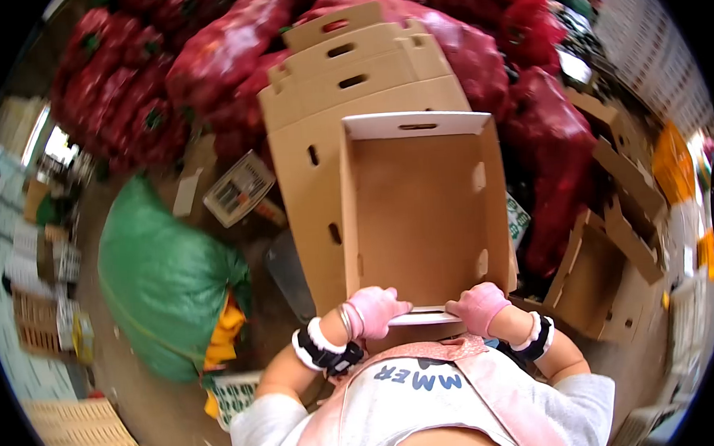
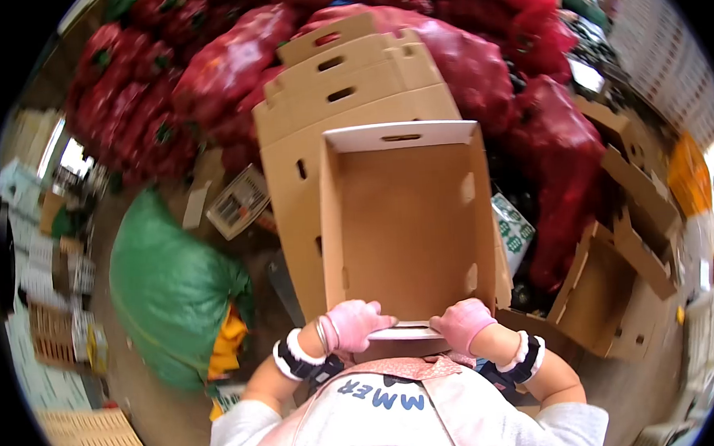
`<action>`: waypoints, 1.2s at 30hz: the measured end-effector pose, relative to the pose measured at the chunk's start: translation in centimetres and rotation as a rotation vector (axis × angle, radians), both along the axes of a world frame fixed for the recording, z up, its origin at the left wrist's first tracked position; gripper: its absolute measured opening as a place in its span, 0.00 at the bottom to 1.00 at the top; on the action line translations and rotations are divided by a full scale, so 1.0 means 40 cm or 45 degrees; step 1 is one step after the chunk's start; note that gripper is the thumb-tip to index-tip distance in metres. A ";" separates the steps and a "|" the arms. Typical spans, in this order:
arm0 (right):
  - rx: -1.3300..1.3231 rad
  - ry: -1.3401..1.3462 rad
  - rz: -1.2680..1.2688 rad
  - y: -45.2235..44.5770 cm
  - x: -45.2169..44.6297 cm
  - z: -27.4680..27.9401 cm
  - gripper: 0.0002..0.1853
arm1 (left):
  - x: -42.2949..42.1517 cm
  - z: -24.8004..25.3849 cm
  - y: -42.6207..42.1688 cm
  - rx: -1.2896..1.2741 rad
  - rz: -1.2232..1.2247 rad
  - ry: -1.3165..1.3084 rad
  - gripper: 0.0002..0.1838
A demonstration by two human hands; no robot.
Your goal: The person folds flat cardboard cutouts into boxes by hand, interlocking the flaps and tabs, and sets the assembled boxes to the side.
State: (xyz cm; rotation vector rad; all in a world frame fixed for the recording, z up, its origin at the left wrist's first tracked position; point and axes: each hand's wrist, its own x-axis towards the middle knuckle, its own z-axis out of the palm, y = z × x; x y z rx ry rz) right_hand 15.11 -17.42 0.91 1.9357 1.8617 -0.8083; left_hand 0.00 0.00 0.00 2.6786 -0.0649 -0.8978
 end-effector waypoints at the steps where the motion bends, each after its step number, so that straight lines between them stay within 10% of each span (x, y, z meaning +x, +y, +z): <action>1: 0.005 -0.065 -0.010 -0.013 0.023 0.011 0.13 | 0.028 0.012 -0.020 0.011 0.027 -0.025 0.25; 3: 0.265 -0.070 -0.023 0.099 -0.114 -0.049 0.12 | -0.118 0.074 0.064 0.239 0.019 -0.105 0.23; 7: 1.044 -0.233 0.212 -0.073 -0.026 -0.060 0.13 | -0.105 -0.037 -0.078 0.150 -0.001 -1.316 0.24; 13: 1.557 -0.045 0.605 -0.004 -0.032 -0.041 0.10 | -0.165 -0.046 -0.060 0.407 0.478 -0.841 0.09; 18: 1.840 -0.272 -0.042 -0.017 0.057 0.002 0.25 | -0.231 -0.046 0.014 0.402 0.695 -1.049 0.07; 21: 1.720 -0.365 -0.637 -0.009 0.106 -0.048 0.36 | -0.282 -0.023 0.104 0.576 0.846 -1.229 0.06; 24: 1.321 0.258 -1.282 -0.018 0.137 -0.147 0.48 | -0.331 -0.010 0.228 0.767 0.952 -1.506 0.06; 31: 1.130 -0.295 -1.470 0.008 0.133 -0.209 0.55 | -0.407 0.068 0.594 1.321 1.473 -1.395 0.13; 36: 1.240 -0.141 -1.601 0.018 0.129 -0.201 0.56 | -0.438 0.073 0.872 1.152 1.907 -0.966 0.15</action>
